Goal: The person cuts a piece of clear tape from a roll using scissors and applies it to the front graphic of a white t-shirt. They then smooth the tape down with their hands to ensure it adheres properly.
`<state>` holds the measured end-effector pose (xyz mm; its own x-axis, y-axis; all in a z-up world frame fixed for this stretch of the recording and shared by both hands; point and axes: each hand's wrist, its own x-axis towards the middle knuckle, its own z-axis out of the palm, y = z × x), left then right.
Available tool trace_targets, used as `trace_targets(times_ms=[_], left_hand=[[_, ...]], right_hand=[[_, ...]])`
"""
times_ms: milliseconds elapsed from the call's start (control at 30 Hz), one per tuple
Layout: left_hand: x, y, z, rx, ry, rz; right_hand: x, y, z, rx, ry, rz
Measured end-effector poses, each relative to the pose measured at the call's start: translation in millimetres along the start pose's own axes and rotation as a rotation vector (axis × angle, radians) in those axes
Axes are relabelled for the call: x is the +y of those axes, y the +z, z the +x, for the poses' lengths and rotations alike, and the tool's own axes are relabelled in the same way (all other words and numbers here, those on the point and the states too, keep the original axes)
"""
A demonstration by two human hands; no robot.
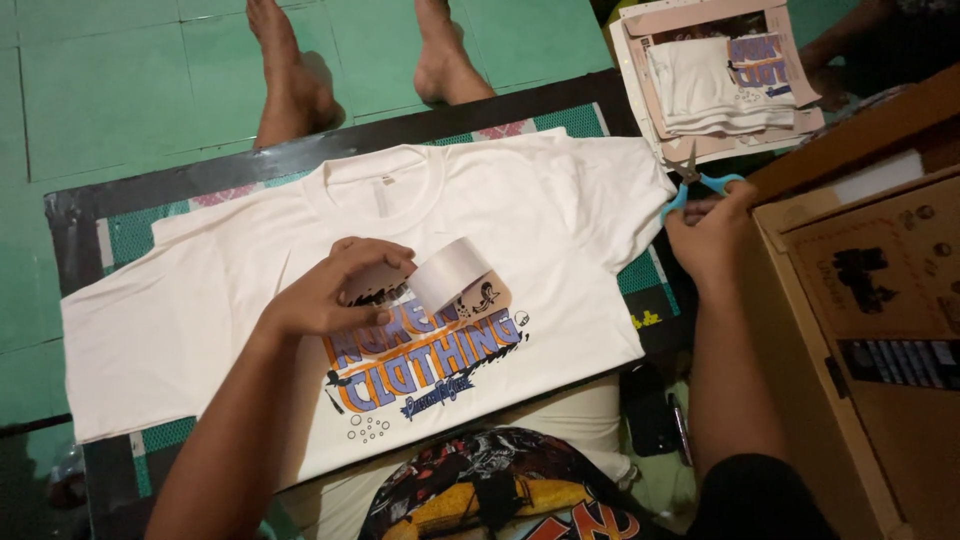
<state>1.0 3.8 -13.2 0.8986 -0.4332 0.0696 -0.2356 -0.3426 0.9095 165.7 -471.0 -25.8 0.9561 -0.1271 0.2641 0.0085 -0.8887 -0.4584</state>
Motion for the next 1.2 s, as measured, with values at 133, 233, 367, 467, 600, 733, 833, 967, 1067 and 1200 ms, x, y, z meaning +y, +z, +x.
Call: trace_targets(times_ms=[133,233,367,467,600,733,833,967,1067,1200], left_hand=[[2,0,0,-0.001,-0.006,0.001],[4,-1,0,-0.016,-0.008,0.004],[5,-1,0,-0.009,-0.013,-0.002],[5,-2,0,-0.007,-0.021,0.000],[4,-1,1,-0.012,-0.030,-0.001],[-22,3,-4,-0.005,0.069,0.144],[-10,1,-2,-0.006,0.074,0.146],[9,0,1,0.007,-0.042,-0.003],[11,0,2,0.015,-0.043,-0.018],[-1,1,0,0.024,0.006,-0.011]], right_hand=[[6,11,4,-0.019,-0.081,0.165],[-3,11,3,-0.032,-0.071,0.152],[-20,-7,-9,0.028,-0.071,-0.055],[1,-18,-10,-0.035,0.020,-0.103],[12,-33,-17,-0.067,0.041,-0.142],[-23,-55,-10,-0.118,0.040,-0.020],[-38,-45,10,-0.123,-0.028,0.101],[-27,7,64,-0.214,-0.038,0.233],[-7,37,103,-0.306,0.041,0.283],[-12,45,123,-0.223,-0.021,0.201]])
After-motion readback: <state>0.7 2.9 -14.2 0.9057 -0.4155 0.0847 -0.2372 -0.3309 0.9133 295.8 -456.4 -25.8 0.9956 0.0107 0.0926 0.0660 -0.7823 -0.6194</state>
